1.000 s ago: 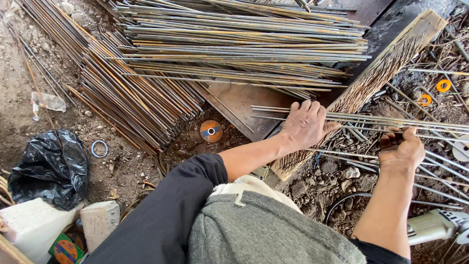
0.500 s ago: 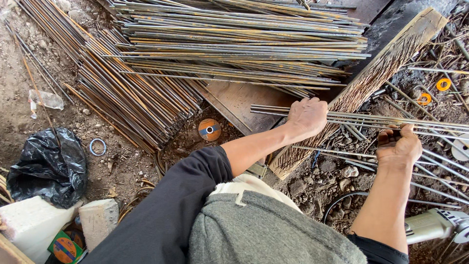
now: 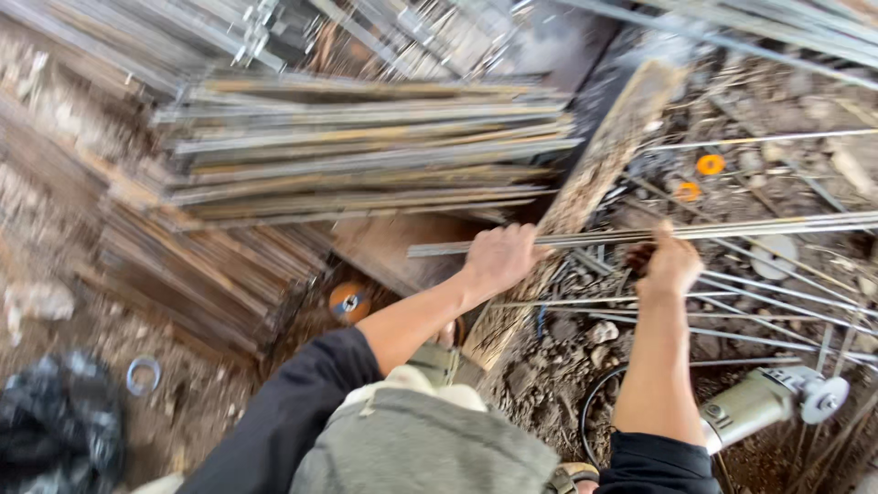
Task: The person uses an angle grinder to cut multiple metal rods to a specific length. They measure the rods with a tape measure, align them on a wooden support, and cut them one by one, creating sparks during the process.
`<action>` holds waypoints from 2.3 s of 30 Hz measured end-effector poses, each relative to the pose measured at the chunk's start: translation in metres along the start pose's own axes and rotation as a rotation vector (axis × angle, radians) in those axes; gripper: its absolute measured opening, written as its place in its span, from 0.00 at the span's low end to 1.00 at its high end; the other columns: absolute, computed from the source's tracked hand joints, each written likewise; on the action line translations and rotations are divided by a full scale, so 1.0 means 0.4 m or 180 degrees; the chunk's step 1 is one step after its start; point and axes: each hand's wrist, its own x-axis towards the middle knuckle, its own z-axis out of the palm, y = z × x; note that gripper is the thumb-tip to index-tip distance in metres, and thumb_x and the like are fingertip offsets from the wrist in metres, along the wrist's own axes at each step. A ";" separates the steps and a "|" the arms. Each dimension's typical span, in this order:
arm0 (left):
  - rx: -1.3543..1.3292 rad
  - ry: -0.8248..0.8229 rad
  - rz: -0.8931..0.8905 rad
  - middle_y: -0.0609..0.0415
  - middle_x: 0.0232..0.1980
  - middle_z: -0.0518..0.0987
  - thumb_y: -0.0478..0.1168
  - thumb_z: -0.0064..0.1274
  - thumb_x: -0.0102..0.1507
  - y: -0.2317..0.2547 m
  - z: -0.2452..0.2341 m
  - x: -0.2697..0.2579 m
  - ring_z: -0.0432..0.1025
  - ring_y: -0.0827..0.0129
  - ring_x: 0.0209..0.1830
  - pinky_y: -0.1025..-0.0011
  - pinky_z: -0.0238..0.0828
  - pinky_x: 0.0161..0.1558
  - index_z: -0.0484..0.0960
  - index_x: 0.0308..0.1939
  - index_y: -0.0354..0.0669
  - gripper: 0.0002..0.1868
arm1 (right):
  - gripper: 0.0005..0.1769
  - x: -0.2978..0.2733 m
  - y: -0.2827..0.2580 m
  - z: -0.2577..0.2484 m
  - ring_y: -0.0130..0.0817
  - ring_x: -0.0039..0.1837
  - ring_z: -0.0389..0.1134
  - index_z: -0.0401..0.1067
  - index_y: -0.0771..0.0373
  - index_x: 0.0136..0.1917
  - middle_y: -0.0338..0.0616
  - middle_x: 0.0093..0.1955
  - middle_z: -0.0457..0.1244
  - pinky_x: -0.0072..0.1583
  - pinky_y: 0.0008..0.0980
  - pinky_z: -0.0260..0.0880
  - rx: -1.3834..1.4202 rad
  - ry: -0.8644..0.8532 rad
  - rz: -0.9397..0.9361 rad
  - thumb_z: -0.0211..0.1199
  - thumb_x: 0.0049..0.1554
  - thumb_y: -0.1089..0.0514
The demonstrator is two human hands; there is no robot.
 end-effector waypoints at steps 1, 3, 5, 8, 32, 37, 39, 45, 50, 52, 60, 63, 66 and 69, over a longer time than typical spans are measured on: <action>0.0041 0.0001 0.0131 0.41 0.35 0.75 0.61 0.29 0.64 0.005 -0.007 0.006 0.74 0.45 0.36 0.52 0.70 0.37 0.72 0.41 0.34 0.30 | 0.14 0.027 0.012 -0.009 0.37 0.27 0.67 0.64 0.59 0.41 0.48 0.29 0.61 0.29 0.41 0.73 0.0091 0.0095 -0.0041 0.62 0.58 0.49; 0.0081 -0.0137 -0.0118 0.42 0.33 0.75 0.62 0.25 0.64 0.013 -0.015 0.001 0.74 0.43 0.36 0.49 0.70 0.39 0.69 0.36 0.36 0.31 | 0.20 0.075 0.044 -0.029 0.46 0.37 0.68 0.71 0.66 0.43 0.57 0.34 0.62 0.35 0.50 0.71 -0.0783 -0.0018 -0.0425 0.65 0.56 0.45; 0.0167 -0.0187 -0.0035 0.43 0.32 0.75 0.60 0.25 0.65 0.011 -0.019 0.010 0.74 0.45 0.34 0.52 0.71 0.37 0.69 0.35 0.38 0.28 | 0.21 0.014 0.002 -0.013 0.48 0.45 0.67 0.74 0.59 0.43 0.52 0.39 0.65 0.45 0.47 0.69 -0.1556 0.0054 -0.0541 0.63 0.54 0.39; 0.0247 -0.0230 0.0056 0.42 0.29 0.75 0.58 0.25 0.67 0.018 -0.038 0.005 0.74 0.44 0.31 0.53 0.71 0.35 0.68 0.33 0.37 0.27 | 0.23 -0.039 -0.016 0.018 0.49 0.54 0.66 0.76 0.52 0.46 0.46 0.45 0.67 0.56 0.44 0.66 -0.2137 0.0127 -0.0430 0.62 0.50 0.33; 0.1111 -0.0258 -0.0204 0.56 0.19 0.73 0.69 0.31 0.60 -0.190 -0.126 -0.156 0.69 0.60 0.16 0.63 0.66 0.20 0.66 0.26 0.47 0.30 | 0.08 -0.333 -0.219 0.104 0.29 0.38 0.58 0.66 0.67 0.44 0.45 0.45 0.59 0.41 0.26 0.69 0.0860 -0.0444 0.1659 0.53 0.60 0.60; 0.0846 -0.0739 -0.0476 0.46 0.41 0.77 0.63 0.31 0.65 -0.030 -0.118 -0.083 0.74 0.51 0.42 0.58 0.72 0.41 0.71 0.44 0.45 0.26 | 0.12 -0.231 -0.004 0.161 0.47 0.42 0.68 0.66 0.69 0.48 0.58 0.45 0.60 0.44 0.46 0.75 0.0621 -0.0324 0.1387 0.58 0.56 0.58; 0.0863 -0.0772 -0.0435 0.44 0.45 0.75 0.63 0.29 0.65 -0.007 -0.085 -0.043 0.73 0.50 0.45 0.54 0.72 0.42 0.70 0.50 0.40 0.30 | 0.12 -0.182 0.106 0.191 0.48 0.40 0.68 0.66 0.72 0.49 0.59 0.43 0.60 0.42 0.43 0.76 0.0893 -0.0361 0.1030 0.59 0.56 0.59; 0.1132 -0.0295 -0.0249 0.44 0.29 0.77 0.67 0.27 0.63 -0.091 -0.108 -0.098 0.75 0.46 0.35 0.48 0.70 0.39 0.72 0.31 0.44 0.32 | 0.21 -0.384 -0.090 0.151 0.47 0.33 0.69 0.68 0.73 0.48 0.60 0.34 0.64 0.36 0.43 0.75 0.0587 -0.1566 0.1065 0.64 0.52 0.52; 0.1849 0.0536 0.0170 0.51 0.20 0.72 0.66 0.36 0.62 -0.300 -0.205 -0.116 0.74 0.54 0.25 0.58 0.70 0.28 0.68 0.24 0.49 0.27 | 0.11 -0.338 -0.099 0.016 0.36 0.32 0.67 0.72 0.68 0.45 0.50 0.35 0.63 0.35 0.30 0.72 -0.0609 -0.0758 -0.0289 0.61 0.57 0.56; 0.2210 0.0818 0.0322 0.54 0.19 0.71 0.66 0.37 0.61 -0.373 -0.248 -0.115 0.73 0.59 0.22 0.62 0.69 0.25 0.67 0.23 0.50 0.26 | 0.08 -0.276 -0.080 -0.085 0.37 0.34 0.65 0.72 0.65 0.41 0.47 0.35 0.62 0.39 0.32 0.70 -0.0750 -0.0016 -0.1112 0.62 0.57 0.58; 0.2327 0.1073 0.1287 0.56 0.19 0.67 0.60 0.38 0.67 -0.543 -0.270 -0.028 0.65 0.62 0.17 0.67 0.54 0.16 0.65 0.23 0.48 0.25 | 0.37 -0.158 0.060 -0.486 0.49 0.58 0.52 0.58 0.63 0.60 0.55 0.56 0.54 0.52 0.51 0.56 -0.2488 0.2897 -0.0042 0.76 0.54 0.40; 0.2352 0.1129 0.1346 0.55 0.20 0.67 0.60 0.38 0.67 -0.578 -0.241 -0.020 0.65 0.61 0.18 0.67 0.57 0.17 0.65 0.23 0.48 0.25 | 0.44 -0.232 0.045 -0.463 0.54 0.63 0.50 0.35 0.62 0.70 0.64 0.64 0.46 0.63 0.53 0.53 -0.2363 0.1749 0.1122 0.62 0.61 0.41; 0.2363 0.1262 0.1346 0.58 0.19 0.63 0.61 0.38 0.67 -0.572 -0.223 -0.041 0.61 0.64 0.16 0.69 0.55 0.16 0.63 0.22 0.49 0.26 | 0.53 -0.218 0.082 -0.472 0.65 0.63 0.52 0.29 0.67 0.72 0.71 0.65 0.45 0.60 0.58 0.55 -0.2712 0.1634 0.1121 0.65 0.61 0.40; 0.2391 0.1391 0.1437 0.57 0.19 0.63 0.60 0.36 0.68 -0.548 -0.210 -0.044 0.59 0.67 0.14 0.71 0.50 0.14 0.63 0.22 0.48 0.26 | 0.56 -0.260 0.012 -0.446 0.67 0.67 0.48 0.24 0.57 0.73 0.67 0.70 0.40 0.65 0.59 0.51 -0.2534 0.1441 0.1539 0.67 0.58 0.41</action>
